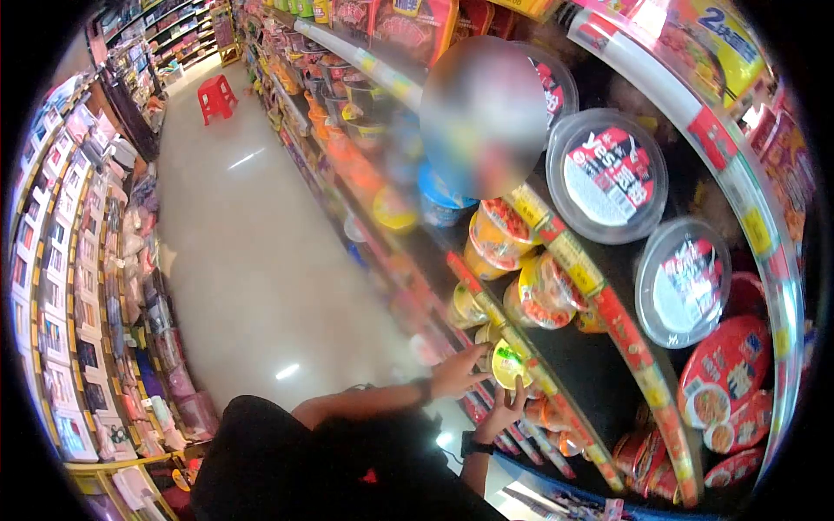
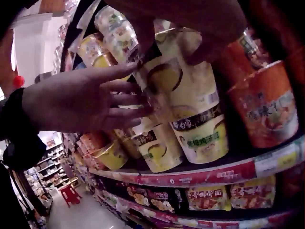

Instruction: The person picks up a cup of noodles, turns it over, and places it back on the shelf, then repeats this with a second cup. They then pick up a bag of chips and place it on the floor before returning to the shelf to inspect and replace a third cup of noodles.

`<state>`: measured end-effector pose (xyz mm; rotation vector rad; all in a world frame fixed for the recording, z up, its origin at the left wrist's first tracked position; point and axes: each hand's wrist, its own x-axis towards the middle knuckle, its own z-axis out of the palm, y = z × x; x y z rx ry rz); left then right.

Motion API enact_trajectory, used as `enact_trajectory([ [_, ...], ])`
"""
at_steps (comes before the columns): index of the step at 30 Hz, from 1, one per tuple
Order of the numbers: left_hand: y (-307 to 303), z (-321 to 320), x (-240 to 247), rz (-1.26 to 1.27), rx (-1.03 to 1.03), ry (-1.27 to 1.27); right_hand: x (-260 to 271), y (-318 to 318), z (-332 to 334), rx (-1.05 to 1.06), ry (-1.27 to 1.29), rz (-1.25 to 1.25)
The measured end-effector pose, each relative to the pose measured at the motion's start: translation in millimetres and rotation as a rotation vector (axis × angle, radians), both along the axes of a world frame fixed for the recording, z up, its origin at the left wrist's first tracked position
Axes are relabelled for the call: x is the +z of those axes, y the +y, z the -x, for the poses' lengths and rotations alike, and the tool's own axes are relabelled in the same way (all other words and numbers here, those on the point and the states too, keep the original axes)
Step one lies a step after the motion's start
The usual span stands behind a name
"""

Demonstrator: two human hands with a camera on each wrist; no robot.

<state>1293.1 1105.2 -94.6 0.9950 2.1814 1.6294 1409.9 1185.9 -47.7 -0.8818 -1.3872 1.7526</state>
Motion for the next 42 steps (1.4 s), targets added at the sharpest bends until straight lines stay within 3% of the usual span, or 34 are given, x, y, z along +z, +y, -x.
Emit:
enact_trajectory([
  [2, 13.5, 6.0, -7.6, -0.044, 0.086, 0.152, -33.4, 19.0, 10.0, 0.015, -0.002, -0.051],
  [4, 25.9, 16.3, -9.5, 0.096, 0.03, -0.012, -35.6, 32.3, 28.2, 0.046, -0.067, -0.088],
  [5, 38.7, 25.2, -18.0, 0.179, 0.022, -0.001, -38.3, 27.7, 37.1, -0.009, 0.021, -0.049],
  [7, 52.1, 31.9, -23.0, 0.213, 0.073, 0.019, 17.3, 0.8, 63.0, -0.176, -0.051, 0.173],
  [9, 52.9, 36.0, -15.5, 0.191, 0.11, -0.004, 10.0, -12.7, 79.1, -0.3, -0.053, 0.05],
  [10, 43.9, 38.6, -11.4, 0.153, 0.117, -0.033, -38.4, -1.8, 70.7, -0.328, -0.006, -0.146],
  [11, 32.6, 43.9, -22.5, 0.086, 0.03, 0.093, -69.7, 11.0, 62.0, -0.28, -0.033, -0.094],
  [13, 23.1, 63.7, -42.9, -0.029, -0.097, 0.108, -71.9, 1.7, 77.0, -0.373, -0.045, -0.311],
  [15, 10.8, 86.6, -52.6, 0.148, -0.315, -0.12, -81.6, -4.1, 92.4, -0.268, -0.101, -0.224],
  [16, 3.5, 93.1, -64.7, -0.052, -0.369, -0.118, -85.9, -9.1, 102.8, -0.199, -0.133, -0.174],
  [18, -36.8, 129.8, -35.6, 0.257, -0.621, -0.264, -94.4, -23.3, 127.9, -0.028, -0.216, -0.089],
  [21, -99.4, 170.8, -22.7, 0.25, -0.574, -0.272, -112.2, -53.3, 168.9, 0.247, -0.365, 0.005],
  [26, -202.9, 264.8, -30.1, 0.039, -0.277, -0.182, -140.3, -112.2, 257.1, 0.765, -0.485, 0.023],
  [27, -238.8, 293.4, 19.8, 0.122, -0.26, -0.212, -142.6, -131.8, 278.7, 0.859, -0.496, 0.022],
  [30, -314.9, 337.1, -19.0, 0.213, 0.131, -0.158, -146.3, -180.6, 356.0, 1.12, -0.439, -0.061],
  [31, -343.8, 352.4, -10.7, 0.131, 0.249, -0.138, -145.8, -196.9, 380.0, 1.196, -0.398, -0.095],
  [32, -373.3, 368.3, 2.9, 0.048, 0.357, -0.113, -145.5, -217.3, 400.6, 1.248, -0.356, -0.125],
  [33, -401.9, 381.7, 33.0, 0.073, 0.431, -0.277, -121.8, -242.3, 425.7, 1.269, -0.331, -0.272],
  [36, -470.8, 408.5, 10.5, 0.111, 0.666, -0.335, -90.8, -305.1, 475.8, 1.286, -0.373, -0.299],
  [37, -490.6, 415.3, 39.4, 0.045, 0.686, -0.413, -74.2, -324.8, 496.8, 1.333, -0.39, -0.442],
  [40, -534.8, 439.9, 22.9, -0.315, 0.817, -0.579, -56.8, -377.9, 551.3, 1.41, -0.413, -0.404],
  [41, -547.7, 451.5, 22.8, -0.323, 0.843, -0.59, -88.2, -388.3, 569.6, 1.499, -0.282, -0.367],
  [42, -560.4, 467.3, 20.9, -0.363, 0.854, -0.568, -83.9, -405.9, 583.6, 1.546, -0.278, -0.344],
])
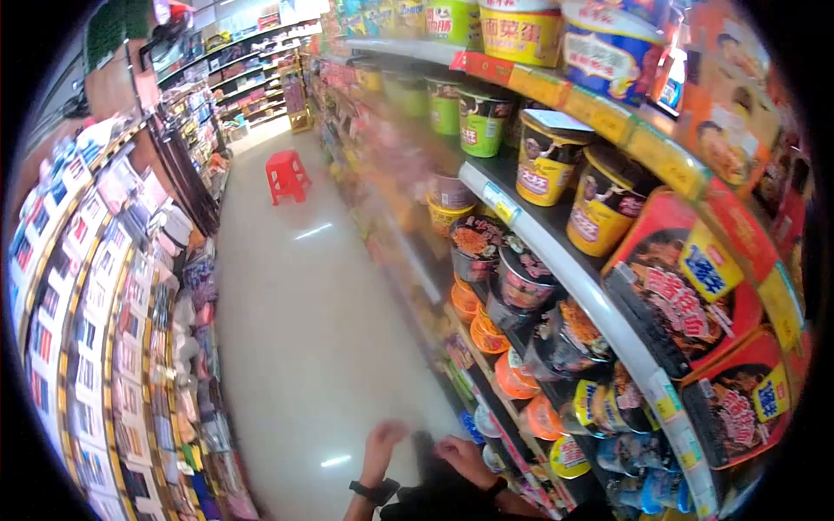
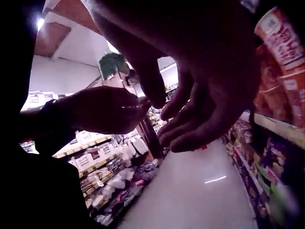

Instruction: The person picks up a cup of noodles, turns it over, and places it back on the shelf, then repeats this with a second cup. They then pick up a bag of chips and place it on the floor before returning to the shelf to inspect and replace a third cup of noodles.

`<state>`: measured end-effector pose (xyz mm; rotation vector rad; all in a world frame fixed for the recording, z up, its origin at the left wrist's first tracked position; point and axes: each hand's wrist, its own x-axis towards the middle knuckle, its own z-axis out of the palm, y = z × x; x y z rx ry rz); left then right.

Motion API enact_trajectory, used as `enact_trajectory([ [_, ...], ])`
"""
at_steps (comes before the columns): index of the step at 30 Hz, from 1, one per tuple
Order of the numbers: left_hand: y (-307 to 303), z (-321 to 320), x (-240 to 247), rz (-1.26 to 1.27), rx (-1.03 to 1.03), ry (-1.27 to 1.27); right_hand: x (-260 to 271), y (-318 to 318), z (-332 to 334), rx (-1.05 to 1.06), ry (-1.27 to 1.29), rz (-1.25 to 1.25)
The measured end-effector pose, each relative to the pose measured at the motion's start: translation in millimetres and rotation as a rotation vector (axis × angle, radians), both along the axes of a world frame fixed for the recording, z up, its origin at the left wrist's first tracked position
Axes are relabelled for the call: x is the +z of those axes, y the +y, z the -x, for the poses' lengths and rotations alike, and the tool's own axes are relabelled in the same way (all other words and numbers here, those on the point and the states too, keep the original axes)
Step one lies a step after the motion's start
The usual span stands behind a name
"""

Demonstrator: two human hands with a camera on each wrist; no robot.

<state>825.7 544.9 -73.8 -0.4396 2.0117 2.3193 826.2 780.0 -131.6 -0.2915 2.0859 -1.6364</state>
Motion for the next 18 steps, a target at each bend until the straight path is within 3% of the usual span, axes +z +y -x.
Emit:
enact_trajectory([
  [2, -30.9, 33.4, -3.0, -0.038, 0.088, 0.069, 26.8, -44.8, 46.3, 0.124, -0.033, 0.046],
  [3, -40.0, 56.1, 9.0, -0.08, 0.166, 0.096, 13.1, -68.6, 65.8, 0.17, -0.204, 0.162],
  [7, -100.2, 150.0, 46.5, -0.014, 0.334, 0.201, 61.8, -164.8, 152.8, 0.586, -0.238, 0.315],
  [10, -147.7, 206.2, 79.4, -0.092, 0.428, 0.238, 100.8, -221.3, 213.3, 0.67, -0.303, 0.492],
  [11, -164.7, 220.7, 80.8, -0.078, 0.461, 0.242, 111.7, -237.4, 234.0, 0.723, -0.383, 0.465],
  [15, -218.7, 271.7, 81.2, -0.091, 0.575, 0.274, 128.5, -297.0, 299.8, 0.847, -0.226, 0.224],
  [17, -240.3, 298.8, 75.4, -0.148, 0.648, 0.223, 108.7, -324.1, 327.4, 0.839, -0.141, 0.173],
  [18, -254.0, 314.2, 68.8, -0.06, 0.626, 0.185, 100.9, -335.7, 340.0, 0.836, -0.105, 0.149],
])
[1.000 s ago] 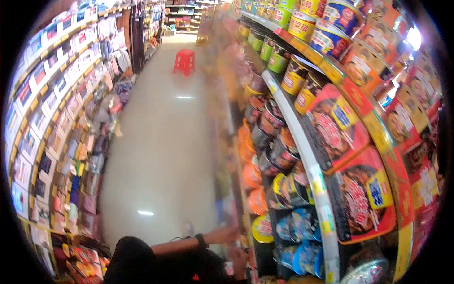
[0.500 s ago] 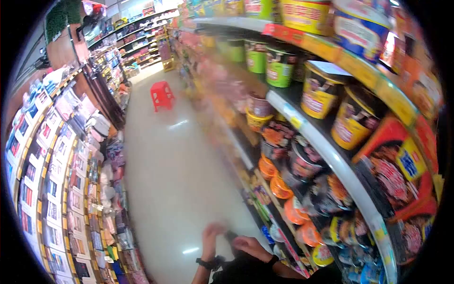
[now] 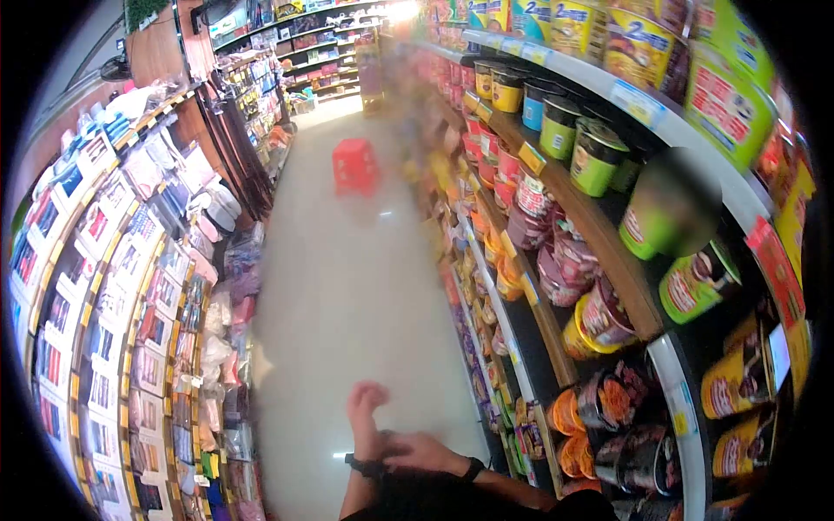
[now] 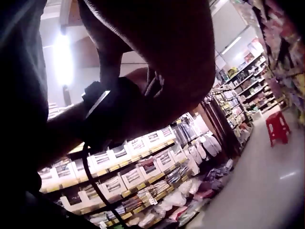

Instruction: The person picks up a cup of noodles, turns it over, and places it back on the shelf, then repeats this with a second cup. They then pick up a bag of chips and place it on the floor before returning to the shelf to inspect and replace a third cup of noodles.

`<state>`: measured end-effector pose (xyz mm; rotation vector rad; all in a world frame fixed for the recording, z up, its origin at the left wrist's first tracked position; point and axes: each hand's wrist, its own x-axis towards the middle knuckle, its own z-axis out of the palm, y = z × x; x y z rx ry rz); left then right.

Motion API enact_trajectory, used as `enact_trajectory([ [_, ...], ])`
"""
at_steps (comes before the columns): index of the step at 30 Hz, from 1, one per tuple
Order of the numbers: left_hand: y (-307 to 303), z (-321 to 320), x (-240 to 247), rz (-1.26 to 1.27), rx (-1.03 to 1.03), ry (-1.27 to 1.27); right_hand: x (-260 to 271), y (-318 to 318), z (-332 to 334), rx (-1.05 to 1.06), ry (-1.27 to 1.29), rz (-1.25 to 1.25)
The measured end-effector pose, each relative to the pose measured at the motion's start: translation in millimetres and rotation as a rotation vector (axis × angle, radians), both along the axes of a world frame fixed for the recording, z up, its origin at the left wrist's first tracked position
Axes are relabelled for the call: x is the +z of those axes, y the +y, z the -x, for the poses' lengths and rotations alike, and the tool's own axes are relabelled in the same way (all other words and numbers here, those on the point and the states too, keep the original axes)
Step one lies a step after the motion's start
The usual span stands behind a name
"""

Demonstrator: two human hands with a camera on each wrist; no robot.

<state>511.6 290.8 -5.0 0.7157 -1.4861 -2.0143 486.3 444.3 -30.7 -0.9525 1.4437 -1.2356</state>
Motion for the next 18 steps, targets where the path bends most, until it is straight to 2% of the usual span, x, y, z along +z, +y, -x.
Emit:
enact_trajectory([
  [2, -32.4, 36.2, -21.8, 0.149, -0.021, -0.121, 4.5, -22.4, 31.6, -0.039, -0.023, 0.002],
  [4, -61.8, 72.0, -39.7, 0.478, -0.156, -0.243, 7.8, -49.4, 67.9, -0.097, -0.052, -0.022],
  [6, -93.5, 111.8, -56.1, 0.808, -0.291, -0.326, -11.7, -78.6, 100.2, -0.166, -0.046, 0.005],
  [7, -110.4, 129.5, -58.2, 0.897, -0.371, -0.314, -14.1, -97.1, 115.8, -0.215, -0.051, 0.027],
  [10, -156.5, 182.9, -44.5, 0.875, -0.436, -0.214, -4.6, -148.9, 170.7, -0.225, -0.266, -0.066],
  [11, -171.9, 203.0, -33.0, 0.773, -0.451, -0.247, 5.6, -165.7, 192.4, -0.18, -0.309, -0.079],
  [14, -229.0, 268.6, -35.5, 0.878, -0.409, -0.236, 11.0, -220.1, 254.9, -0.201, -0.042, -0.065],
  [15, -250.3, 291.5, -35.0, 0.862, -0.417, -0.237, 13.1, -240.4, 277.8, -0.232, 0.007, -0.188],
  [18, -303.5, 343.8, -39.6, 0.774, -0.459, -0.287, -6.8, -278.8, 342.7, -0.346, -0.092, -0.164],
])
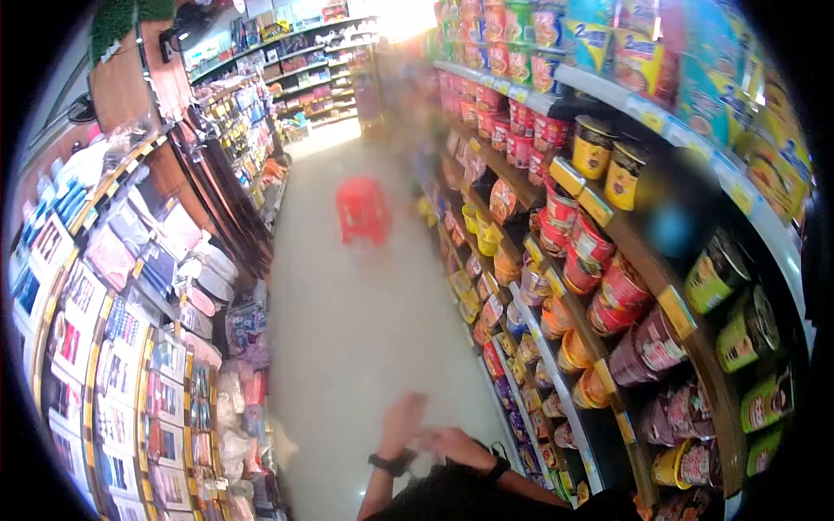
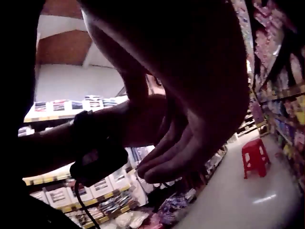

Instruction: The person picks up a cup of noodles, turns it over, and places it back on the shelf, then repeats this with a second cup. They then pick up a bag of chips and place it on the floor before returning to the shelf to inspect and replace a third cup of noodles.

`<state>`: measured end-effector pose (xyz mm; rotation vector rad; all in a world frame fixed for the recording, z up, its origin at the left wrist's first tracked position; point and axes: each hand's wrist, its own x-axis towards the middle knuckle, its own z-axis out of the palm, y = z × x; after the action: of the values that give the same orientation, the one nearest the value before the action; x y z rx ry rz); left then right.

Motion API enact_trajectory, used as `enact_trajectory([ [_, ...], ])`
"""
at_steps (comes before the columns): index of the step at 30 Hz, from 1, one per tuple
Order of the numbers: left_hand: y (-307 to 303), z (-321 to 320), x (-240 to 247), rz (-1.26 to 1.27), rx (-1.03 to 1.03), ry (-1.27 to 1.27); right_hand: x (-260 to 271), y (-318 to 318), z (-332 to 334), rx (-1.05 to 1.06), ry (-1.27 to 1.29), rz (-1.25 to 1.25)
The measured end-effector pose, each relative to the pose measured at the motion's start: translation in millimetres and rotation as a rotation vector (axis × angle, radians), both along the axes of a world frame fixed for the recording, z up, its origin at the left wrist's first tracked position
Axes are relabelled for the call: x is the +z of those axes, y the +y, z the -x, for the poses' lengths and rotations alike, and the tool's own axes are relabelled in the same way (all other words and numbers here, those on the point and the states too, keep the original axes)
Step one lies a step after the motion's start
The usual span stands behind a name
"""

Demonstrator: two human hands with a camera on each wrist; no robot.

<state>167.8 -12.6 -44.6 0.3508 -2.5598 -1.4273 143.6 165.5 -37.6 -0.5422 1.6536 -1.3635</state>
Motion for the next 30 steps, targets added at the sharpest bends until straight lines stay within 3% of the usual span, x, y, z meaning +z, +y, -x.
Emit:
enact_trajectory([
  [4, -53.8, 69.7, -8.6, -0.12, -0.003, -0.081, -13.7, -32.2, 66.6, -0.387, -0.294, 0.28],
  [8, -108.5, 140.7, -40.6, -0.17, -0.103, -0.123, -97.2, -62.8, 149.1, -0.348, -0.038, -0.022],
  [9, -121.4, 162.5, -48.8, -0.173, -0.122, -0.136, -131.8, -72.2, 177.3, -0.345, -0.174, 0.072],
  [11, -153.5, 208.8, -65.0, -0.175, -0.117, -0.23, -138.1, -97.7, 243.0, -0.366, -0.022, 0.155],
  [13, -180.9, 251.1, -51.0, -0.134, -0.127, -0.337, -132.2, -110.7, 301.6, -0.509, -0.209, 0.098],
  [15, -210.6, 298.6, -43.5, -0.086, -0.095, -0.225, -148.9, -131.3, 375.3, -0.74, -0.443, 0.216],
  [16, -226.5, 313.1, -40.6, -0.052, -0.085, -0.19, -150.1, -142.8, 407.9, -0.852, -0.381, 0.243],
  [17, -239.8, 333.3, -42.4, -0.133, -0.046, -0.104, -125.6, -155.3, 433.6, -0.92, -0.437, 0.367],
  [19, -262.7, 378.3, 0.1, -0.161, -0.002, -0.263, -108.4, -174.3, 493.3, -0.842, -0.617, 0.51],
  [20, -270.3, 399.7, 13.3, -0.188, 0.008, -0.343, -86.8, -194.6, 516.4, -0.821, -0.603, 0.538],
  [22, -292.8, 445.9, -11.4, -0.324, -0.007, -0.272, -28.2, -238.8, 565.9, -0.781, -0.539, 0.581],
  [24, -311.8, 495.2, -18.3, -0.379, -0.045, -0.219, -28.2, -279.5, 624.2, -0.627, -0.395, 0.684],
  [26, -327.1, 547.9, -4.6, -0.336, -0.261, -0.205, -22.3, -323.7, 682.4, -0.585, -0.525, 0.832],
  [27, -336.5, 576.8, -0.8, -0.305, -0.369, -0.196, -12.4, -344.5, 708.0, -0.624, -0.728, 0.922],
  [28, -346.9, 604.0, -10.0, -0.432, -0.425, -0.17, 0.5, -366.2, 729.2, -0.661, -0.94, 1.006],
  [29, -355.5, 630.6, -25.0, -0.561, -0.482, -0.147, 25.9, -389.4, 748.9, -0.777, -0.988, 0.939],
  [30, -364.9, 653.9, -33.0, -0.689, -0.536, -0.131, -0.2, -406.4, 779.6, -0.722, -0.743, 0.93],
])
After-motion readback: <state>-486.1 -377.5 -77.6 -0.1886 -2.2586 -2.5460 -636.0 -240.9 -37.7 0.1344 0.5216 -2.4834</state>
